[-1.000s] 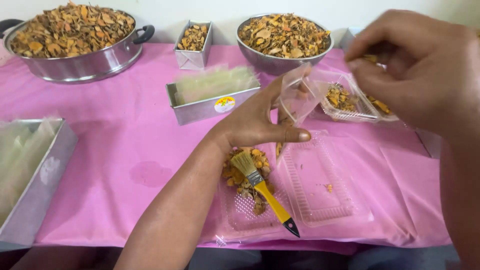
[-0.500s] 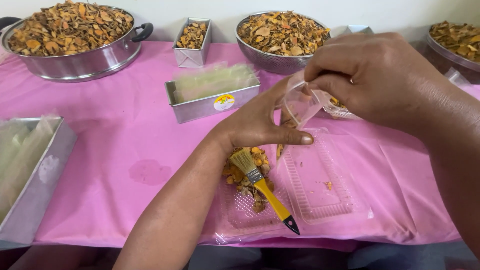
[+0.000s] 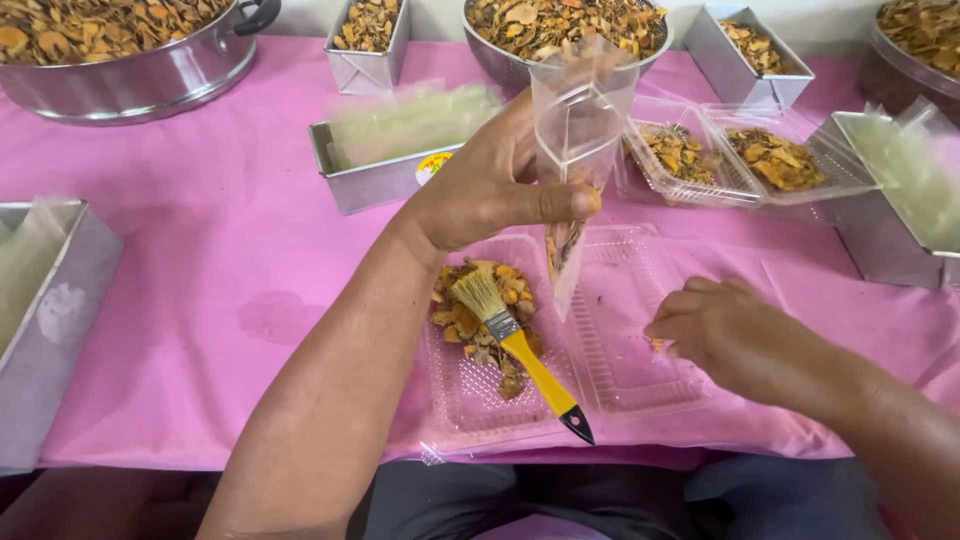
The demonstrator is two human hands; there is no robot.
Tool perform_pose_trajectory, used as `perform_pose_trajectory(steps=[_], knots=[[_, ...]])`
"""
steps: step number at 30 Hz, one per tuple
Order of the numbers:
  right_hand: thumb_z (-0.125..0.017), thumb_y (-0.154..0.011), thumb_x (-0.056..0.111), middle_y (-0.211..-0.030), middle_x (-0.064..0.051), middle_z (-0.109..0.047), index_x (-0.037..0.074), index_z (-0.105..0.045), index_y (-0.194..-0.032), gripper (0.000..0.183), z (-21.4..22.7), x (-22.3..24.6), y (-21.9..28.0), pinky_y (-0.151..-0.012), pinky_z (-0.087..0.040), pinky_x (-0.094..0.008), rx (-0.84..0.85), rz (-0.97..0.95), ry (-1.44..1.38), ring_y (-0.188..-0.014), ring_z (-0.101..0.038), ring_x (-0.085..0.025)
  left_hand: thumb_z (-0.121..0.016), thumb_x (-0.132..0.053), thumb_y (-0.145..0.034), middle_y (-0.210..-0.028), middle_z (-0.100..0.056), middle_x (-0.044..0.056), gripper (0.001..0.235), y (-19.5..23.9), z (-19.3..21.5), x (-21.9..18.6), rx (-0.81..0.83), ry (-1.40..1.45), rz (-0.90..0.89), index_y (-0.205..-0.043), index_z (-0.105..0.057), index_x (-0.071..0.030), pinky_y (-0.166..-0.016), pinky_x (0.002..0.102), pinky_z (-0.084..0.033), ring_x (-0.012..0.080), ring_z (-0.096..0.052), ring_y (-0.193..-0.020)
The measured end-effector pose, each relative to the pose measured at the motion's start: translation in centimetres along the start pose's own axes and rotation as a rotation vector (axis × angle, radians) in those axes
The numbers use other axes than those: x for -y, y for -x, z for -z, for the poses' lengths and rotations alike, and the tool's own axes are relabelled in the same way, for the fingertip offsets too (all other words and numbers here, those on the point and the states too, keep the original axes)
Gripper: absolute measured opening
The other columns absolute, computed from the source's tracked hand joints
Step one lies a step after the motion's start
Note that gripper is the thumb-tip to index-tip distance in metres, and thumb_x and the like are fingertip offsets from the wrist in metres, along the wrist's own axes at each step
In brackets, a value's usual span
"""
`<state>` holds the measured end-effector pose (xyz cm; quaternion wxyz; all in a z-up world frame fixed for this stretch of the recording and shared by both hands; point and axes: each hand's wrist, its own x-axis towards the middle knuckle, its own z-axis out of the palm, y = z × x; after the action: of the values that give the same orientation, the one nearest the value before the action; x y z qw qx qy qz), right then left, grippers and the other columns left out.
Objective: The person brushes individual pieces of dried food in a tray, picks them up, and places them into small plastic bags on a table.
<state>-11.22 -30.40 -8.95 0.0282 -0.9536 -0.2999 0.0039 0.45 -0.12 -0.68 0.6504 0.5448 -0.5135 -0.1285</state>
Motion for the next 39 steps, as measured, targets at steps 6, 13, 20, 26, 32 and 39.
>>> perform_pose_trajectory(steps=[6,13,20,26,32,39], knots=[[-0.067,-0.082,0.002,-0.11,-0.001,-0.074,0.015,-0.075,-0.118,0.039,-4.5,-1.3,1.2,-0.089,-0.047,-0.043,-0.057,0.035,0.114,-0.098,-0.063,-0.028,-0.081,-0.02,-0.09,-0.164,-0.04,0.007,0.092,0.0,-0.2,0.3,0.011,0.06,0.039,-0.162,-0.025,-0.014,-0.062,0.018,-0.047,0.0067,-0.061,-0.07],[-0.062,-0.094,0.013,-0.086,-0.001,-0.062,0.017,-0.067,-0.09,0.007,-4.4,-1.1,0.7,-0.08,-0.043,-0.04,-0.148,0.087,0.056,-0.081,-0.055,-0.025,-0.081,-0.015,-0.09,-0.177,-0.021,0.004,0.092,0.2,-0.3,-0.3,-0.01,0.091,0.024,-0.162,-0.025,-0.014,-0.075,0.025,-0.06,0.012,-0.067,-0.077],[-0.064,-0.092,0.008,-0.071,0.008,-0.065,0.026,-0.069,-0.08,0.023,1.6,3.1,-3.7,-0.077,-0.058,-0.021,0.235,-0.475,0.237,-0.069,-0.057,-0.005,-0.081,-0.022,-0.089,-0.178,-0.015,0.011,0.094,-0.3,-0.2,0.3,0.012,-0.003,-0.023,-0.161,-0.023,-0.01,-0.076,0.023,-0.061,0.017,-0.057,-0.131],[-0.067,-0.109,-0.014,-0.105,-0.016,-0.065,-0.005,-0.067,-0.107,0.01,12.6,3.6,-3.0,-0.09,-0.043,-0.038,-0.756,0.001,-0.069,-0.1,-0.057,-0.028,-0.084,-0.042,-0.082,-0.166,-0.031,0.015,0.103,-0.4,-0.4,0.7,0.02,-0.106,0.011,-0.159,-0.023,-0.011,-0.126,0.043,-0.042,0.0338,-0.039,-0.155],[-0.065,-0.108,-0.01,-0.104,-0.012,-0.07,-0.003,-0.071,-0.111,0.009,18.3,8.6,-6.3,-0.087,-0.046,-0.038,-0.692,0.096,-0.021,-0.097,-0.063,-0.026,-0.081,-0.038,-0.083,-0.164,-0.036,0.012,0.103,-0.3,-1.0,0.2,0.076,-0.076,0.051,-0.161,-0.02,-0.01,-0.124,0.041,-0.04,0.0293,-0.043,-0.15],[-0.07,-0.098,-0.007,-0.096,-0.011,-0.072,0.001,-0.078,-0.106,0.014,18.1,8.6,-7.4,-0.084,-0.052,-0.036,-0.58,0.212,-0.064,-0.091,-0.067,-0.025,-0.082,-0.04,-0.082,-0.155,-0.044,0.005,0.102,-0.4,-0.9,0.3,0.089,-0.114,0.036,-0.161,-0.023,-0.012,-0.121,0.035,-0.042,0.0217,-0.044,-0.146]])
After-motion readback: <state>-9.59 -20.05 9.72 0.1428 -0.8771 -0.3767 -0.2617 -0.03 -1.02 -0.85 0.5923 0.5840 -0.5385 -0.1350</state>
